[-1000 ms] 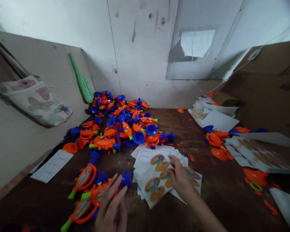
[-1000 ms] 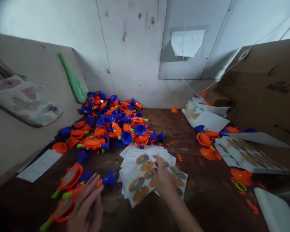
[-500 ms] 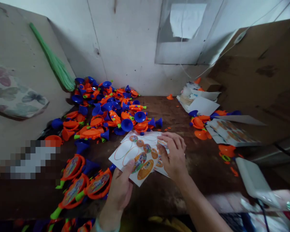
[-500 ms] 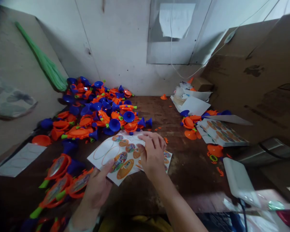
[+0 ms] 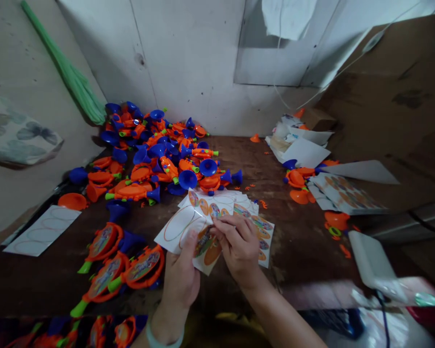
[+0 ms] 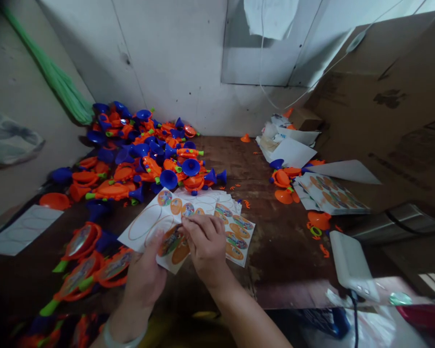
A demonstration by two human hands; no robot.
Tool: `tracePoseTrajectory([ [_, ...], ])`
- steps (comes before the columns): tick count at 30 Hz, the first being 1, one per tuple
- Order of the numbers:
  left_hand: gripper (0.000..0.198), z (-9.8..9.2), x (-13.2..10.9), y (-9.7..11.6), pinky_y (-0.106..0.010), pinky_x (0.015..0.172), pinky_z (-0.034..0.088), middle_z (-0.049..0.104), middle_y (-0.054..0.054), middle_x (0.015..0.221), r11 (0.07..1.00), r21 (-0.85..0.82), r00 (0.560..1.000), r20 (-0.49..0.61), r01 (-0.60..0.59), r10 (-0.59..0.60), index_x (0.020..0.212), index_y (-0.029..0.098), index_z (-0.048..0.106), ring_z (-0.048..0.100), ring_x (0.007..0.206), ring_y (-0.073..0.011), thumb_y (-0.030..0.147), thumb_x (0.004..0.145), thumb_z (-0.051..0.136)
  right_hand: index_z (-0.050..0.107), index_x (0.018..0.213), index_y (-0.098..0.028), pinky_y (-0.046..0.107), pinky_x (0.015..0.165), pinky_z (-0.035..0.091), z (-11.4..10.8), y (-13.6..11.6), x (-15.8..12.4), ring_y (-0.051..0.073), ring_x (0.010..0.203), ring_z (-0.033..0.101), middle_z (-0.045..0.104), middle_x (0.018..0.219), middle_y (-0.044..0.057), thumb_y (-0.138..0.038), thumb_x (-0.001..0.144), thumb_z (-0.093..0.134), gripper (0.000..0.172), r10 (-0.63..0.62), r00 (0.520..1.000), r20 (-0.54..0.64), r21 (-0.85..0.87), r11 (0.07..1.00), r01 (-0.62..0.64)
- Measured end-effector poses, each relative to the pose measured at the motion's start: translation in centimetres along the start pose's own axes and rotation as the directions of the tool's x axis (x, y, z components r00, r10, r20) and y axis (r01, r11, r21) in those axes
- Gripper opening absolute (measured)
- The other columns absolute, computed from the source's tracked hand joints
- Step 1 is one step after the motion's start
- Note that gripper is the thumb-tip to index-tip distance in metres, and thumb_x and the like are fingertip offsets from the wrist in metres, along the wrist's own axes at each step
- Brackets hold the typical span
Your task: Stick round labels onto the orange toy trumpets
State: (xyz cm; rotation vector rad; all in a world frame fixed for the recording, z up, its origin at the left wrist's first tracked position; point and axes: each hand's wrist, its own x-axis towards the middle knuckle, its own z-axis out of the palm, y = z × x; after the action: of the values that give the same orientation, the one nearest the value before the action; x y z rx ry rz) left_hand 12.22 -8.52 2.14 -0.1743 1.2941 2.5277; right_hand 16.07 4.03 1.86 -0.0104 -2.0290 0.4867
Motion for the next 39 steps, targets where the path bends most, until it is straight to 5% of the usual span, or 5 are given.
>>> tracePoseTrajectory([
  [11,0.045,0.3,0.1,0.8,-0.049,0.117,0.062,0.083,-0.007,0.138,0.993,-0.072,0.995,0.026,0.095,-0.094,0.123,0.028,0.084,0.072,0.14,-0.0401,0.048,0.084,0.093,0.077,0.138,-0.036,0.039,0.083,0.07,0.7,0.2,-1.0,0.023,0.097,0.085,0.087,0.111,0.005,-0.013,0.105,0.073,0.041,0.0,1.0,-0.007,0.142,0.99,0.001],
  [24,0.051,-0.2,2.1,2.7,-0.051,0.118,0.06,0.086,-0.012,0.128,0.979,-0.104,0.983,-0.041,0.173,-0.178,0.136,0.018,0.077,0.075,0.135,-0.0374,0.043,0.092,0.086,0.07,0.089,-0.033,0.049,0.099,0.058,-0.9,-0.8,-0.3,0.025,0.101,0.067,0.067,0.094,0.002,-0.02,0.108,0.059,0.026,0.069,0.997,-0.042,0.354,0.934,-0.049],
  [29,0.058,0.3,1.7,2.8,-0.048,0.118,0.06,0.083,-0.009,0.139,0.996,-0.068,0.997,-0.041,0.057,-0.06,0.142,0.025,0.074,0.075,0.136,-0.0356,0.047,0.09,0.089,0.061,0.149,-0.035,0.055,0.108,0.056,-1.2,0.4,0.0,0.031,0.123,0.072,0.076,0.124,0.007,-0.033,0.108,0.068,0.042,0.213,0.969,0.126,0.241,0.941,-0.238],
  [35,0.063,0.4,0.9,1.9,-0.051,0.12,0.058,0.08,-0.009,0.145,0.997,-0.045,0.998,-0.017,0.063,-0.064,0.148,0.029,0.072,0.072,0.141,-0.0383,0.051,0.091,0.088,0.071,0.123,-0.03,0.054,0.107,0.062,-0.5,0.7,-0.3,0.031,0.118,0.081,0.083,0.105,0.005,-0.036,0.107,0.073,0.017,0.23,0.967,0.111,0.148,0.958,-0.245],
  [39,0.056,0.3,1.1,1.6,-0.052,0.118,0.06,0.083,-0.009,0.137,0.995,-0.016,0.992,-0.082,0.096,-0.097,0.137,0.026,0.078,0.074,0.138,-0.0383,0.049,0.088,0.09,0.053,0.156,-0.034,0.046,0.097,0.069,-0.2,0.7,-0.6,0.024,0.095,0.086,0.086,0.101,0.001,-0.022,0.108,0.072,0.053,0.14,0.987,0.076,0.199,0.968,-0.153],
])
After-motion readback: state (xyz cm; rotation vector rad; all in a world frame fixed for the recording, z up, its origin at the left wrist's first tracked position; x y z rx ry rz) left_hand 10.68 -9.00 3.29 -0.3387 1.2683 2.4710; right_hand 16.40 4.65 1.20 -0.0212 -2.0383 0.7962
